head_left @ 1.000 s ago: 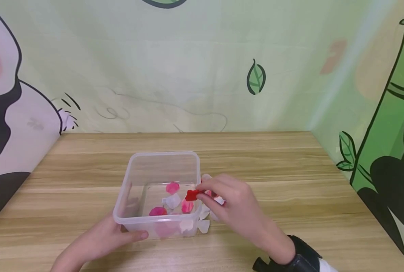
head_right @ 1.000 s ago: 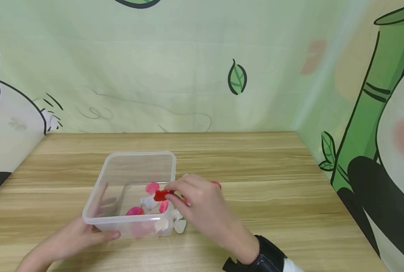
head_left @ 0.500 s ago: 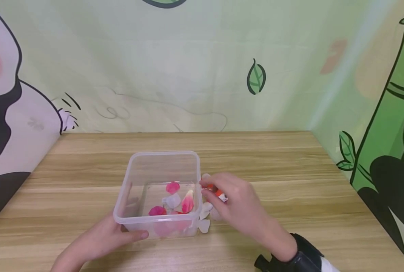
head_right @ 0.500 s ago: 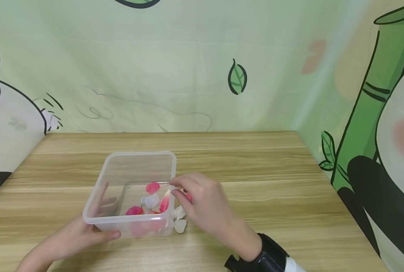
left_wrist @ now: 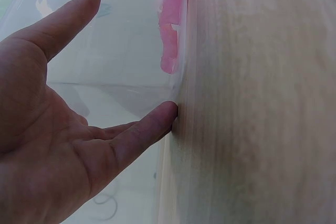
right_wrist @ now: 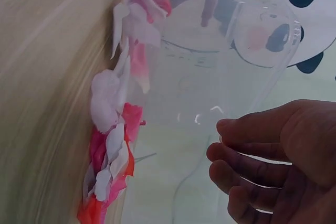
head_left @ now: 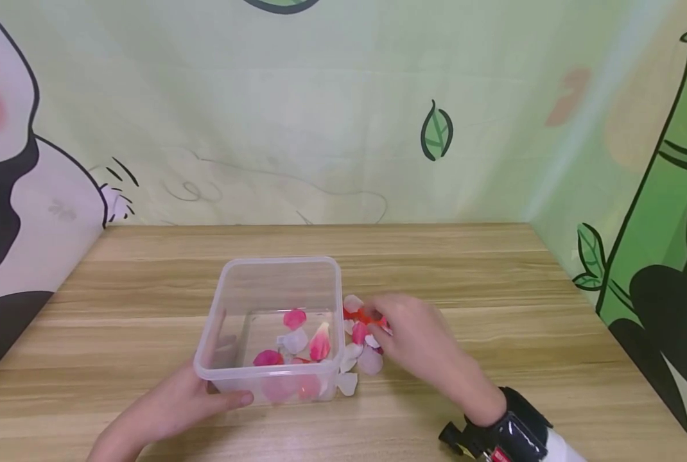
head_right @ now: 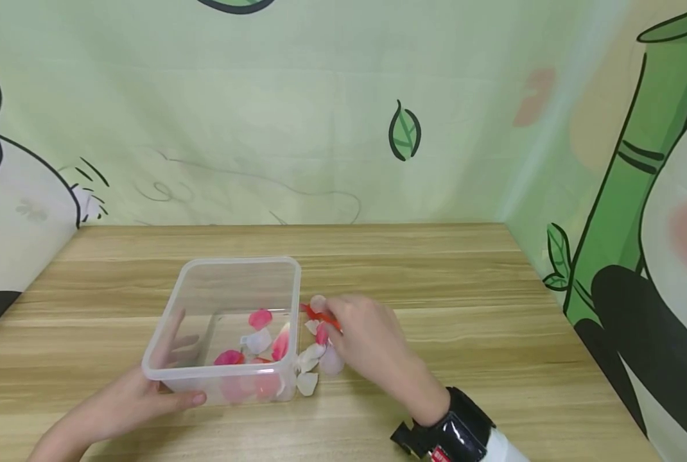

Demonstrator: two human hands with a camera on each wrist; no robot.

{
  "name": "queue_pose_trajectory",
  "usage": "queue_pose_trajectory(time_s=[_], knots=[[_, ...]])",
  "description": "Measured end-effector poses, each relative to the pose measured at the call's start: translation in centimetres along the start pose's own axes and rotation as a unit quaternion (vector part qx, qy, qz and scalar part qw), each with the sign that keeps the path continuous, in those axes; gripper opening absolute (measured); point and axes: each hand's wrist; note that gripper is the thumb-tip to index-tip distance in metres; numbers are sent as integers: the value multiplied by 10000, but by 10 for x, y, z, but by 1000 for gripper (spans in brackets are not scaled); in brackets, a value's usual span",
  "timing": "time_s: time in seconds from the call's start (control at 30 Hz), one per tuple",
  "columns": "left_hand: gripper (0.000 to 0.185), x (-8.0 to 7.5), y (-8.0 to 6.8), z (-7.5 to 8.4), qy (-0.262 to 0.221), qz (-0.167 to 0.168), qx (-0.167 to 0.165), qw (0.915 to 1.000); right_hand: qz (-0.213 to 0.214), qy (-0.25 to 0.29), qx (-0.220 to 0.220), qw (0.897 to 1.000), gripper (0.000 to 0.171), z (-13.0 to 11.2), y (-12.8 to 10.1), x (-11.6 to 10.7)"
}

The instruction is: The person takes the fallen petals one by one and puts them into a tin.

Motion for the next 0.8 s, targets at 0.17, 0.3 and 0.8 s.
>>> queue_pose_trajectory(time_s=[0.17, 0.3, 0.8], knots=[[128, 1, 0, 0, -40, 22, 36, 10000, -559, -144, 2, 9983, 14, 3, 0, 3], [126, 1, -1, -1, -61, -26, -105, 9999, -1283, -271, -70, 9913, 18, 4, -1, 5], [127, 1, 0, -1, 180, 36, -26, 9998, -2268, -184, -349, 9731, 17, 4, -5, 14]])
Point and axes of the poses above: each hand's wrist, its own y-axis towards the middle knuckle, its own x-axis out of the palm, z = x × y, and after that the axes turned 13 degrees about -y, right-handed
